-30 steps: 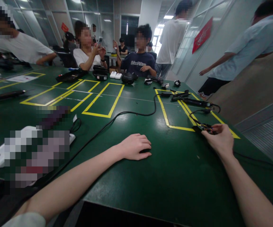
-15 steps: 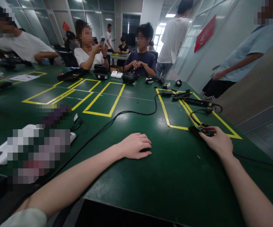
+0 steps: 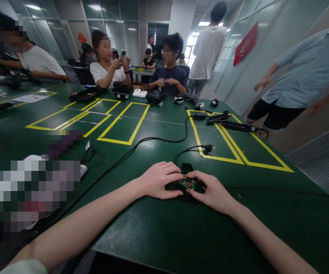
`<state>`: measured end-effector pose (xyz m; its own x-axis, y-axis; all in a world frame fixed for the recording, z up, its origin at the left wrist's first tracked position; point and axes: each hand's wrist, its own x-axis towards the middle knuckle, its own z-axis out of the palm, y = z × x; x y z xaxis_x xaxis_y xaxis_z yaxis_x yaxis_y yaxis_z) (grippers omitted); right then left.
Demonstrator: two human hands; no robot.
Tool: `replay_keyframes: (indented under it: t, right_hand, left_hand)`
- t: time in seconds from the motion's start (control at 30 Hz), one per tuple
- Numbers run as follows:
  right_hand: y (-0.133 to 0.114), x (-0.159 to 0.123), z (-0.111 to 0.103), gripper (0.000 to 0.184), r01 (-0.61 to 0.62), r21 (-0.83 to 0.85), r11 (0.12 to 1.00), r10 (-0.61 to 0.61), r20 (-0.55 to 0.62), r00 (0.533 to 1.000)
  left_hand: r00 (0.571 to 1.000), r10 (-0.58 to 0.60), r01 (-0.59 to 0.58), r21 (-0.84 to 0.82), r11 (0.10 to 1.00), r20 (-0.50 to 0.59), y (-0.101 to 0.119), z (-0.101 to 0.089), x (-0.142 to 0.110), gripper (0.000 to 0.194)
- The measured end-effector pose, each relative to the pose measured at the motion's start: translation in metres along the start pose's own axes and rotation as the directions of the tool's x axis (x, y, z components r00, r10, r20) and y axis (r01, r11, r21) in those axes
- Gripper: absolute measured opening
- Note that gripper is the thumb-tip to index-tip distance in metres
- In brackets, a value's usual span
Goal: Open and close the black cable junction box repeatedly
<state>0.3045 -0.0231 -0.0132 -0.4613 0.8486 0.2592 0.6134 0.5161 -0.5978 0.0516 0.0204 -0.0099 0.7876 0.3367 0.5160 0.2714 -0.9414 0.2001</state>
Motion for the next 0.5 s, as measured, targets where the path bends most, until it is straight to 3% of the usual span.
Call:
replay_keyframes:
  t: [0.1, 0.2, 0.5]
  right_hand:
    - [-0.025, -0.004, 0.011, 0.028, 0.158, 0.11, 0.981, -0.172, 0.125, 0.977]
    - [-0.034, -0.006, 0.012, 0.03, 0.219, 0.13, 0.967, -0.239, 0.163, 0.957]
    - [-0.024, -0.005, 0.011, 0.026, 0.294, 0.076, 0.953, -0.294, -0.01, 0.956]
  left_hand:
    - [0.999, 0.036, -0.035, -0.023, 0.999, 0.041, 0.004, -0.002, -0.001, 0.039]
    - [0.994, 0.042, -0.039, -0.031, 0.999, 0.097, 0.007, -0.002, -0.002, 0.045]
    - [0.983, -0.01, 0.01, 0.0, 1.0, 0.182, 0.006, -0.006, -0.002, 0.049]
